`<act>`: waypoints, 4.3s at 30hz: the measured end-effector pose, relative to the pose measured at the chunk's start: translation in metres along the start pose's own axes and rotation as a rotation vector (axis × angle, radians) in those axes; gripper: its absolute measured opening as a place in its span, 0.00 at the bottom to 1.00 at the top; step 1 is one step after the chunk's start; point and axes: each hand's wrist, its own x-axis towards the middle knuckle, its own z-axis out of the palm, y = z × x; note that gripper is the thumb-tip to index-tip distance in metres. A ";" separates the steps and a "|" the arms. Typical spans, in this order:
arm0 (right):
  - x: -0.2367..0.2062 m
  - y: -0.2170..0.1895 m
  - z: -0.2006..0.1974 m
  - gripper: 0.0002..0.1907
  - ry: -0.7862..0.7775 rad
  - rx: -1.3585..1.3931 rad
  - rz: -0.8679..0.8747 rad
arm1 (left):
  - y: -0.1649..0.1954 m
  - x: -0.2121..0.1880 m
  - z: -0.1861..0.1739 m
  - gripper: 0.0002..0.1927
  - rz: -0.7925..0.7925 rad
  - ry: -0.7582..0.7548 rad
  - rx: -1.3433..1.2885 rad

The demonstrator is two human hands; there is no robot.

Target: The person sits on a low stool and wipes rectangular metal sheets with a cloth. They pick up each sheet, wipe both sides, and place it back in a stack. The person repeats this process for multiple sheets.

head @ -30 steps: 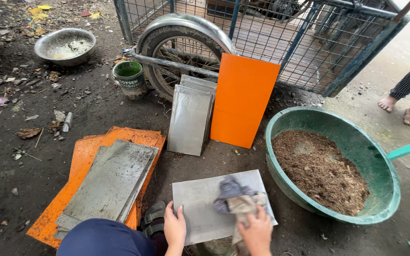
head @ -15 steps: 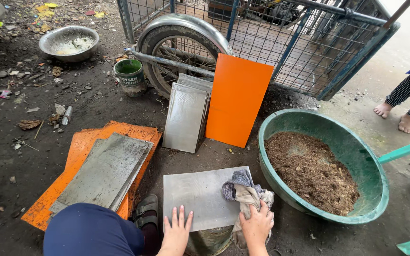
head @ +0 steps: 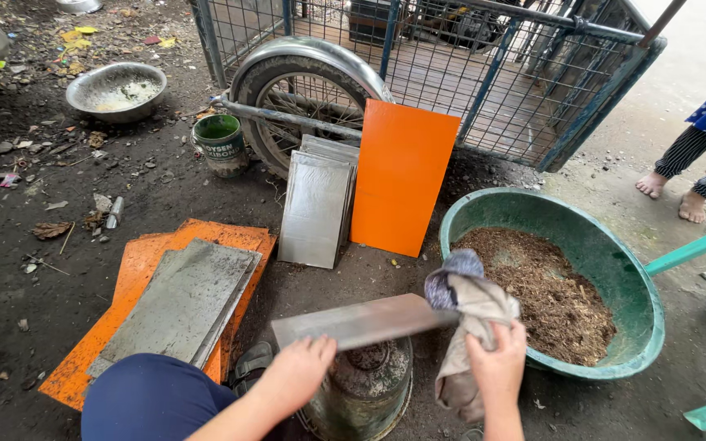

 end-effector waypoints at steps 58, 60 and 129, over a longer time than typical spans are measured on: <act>0.038 0.024 0.082 0.14 -0.415 -0.306 0.128 | -0.047 -0.027 0.068 0.21 -0.323 0.244 -0.432; 0.058 0.010 0.068 0.10 -0.309 -0.347 0.008 | -0.056 -0.034 0.081 0.22 -0.362 0.167 -0.549; 0.136 -0.077 -0.029 0.21 -0.236 0.777 0.067 | 0.067 0.123 -0.147 0.12 -0.068 0.042 -0.159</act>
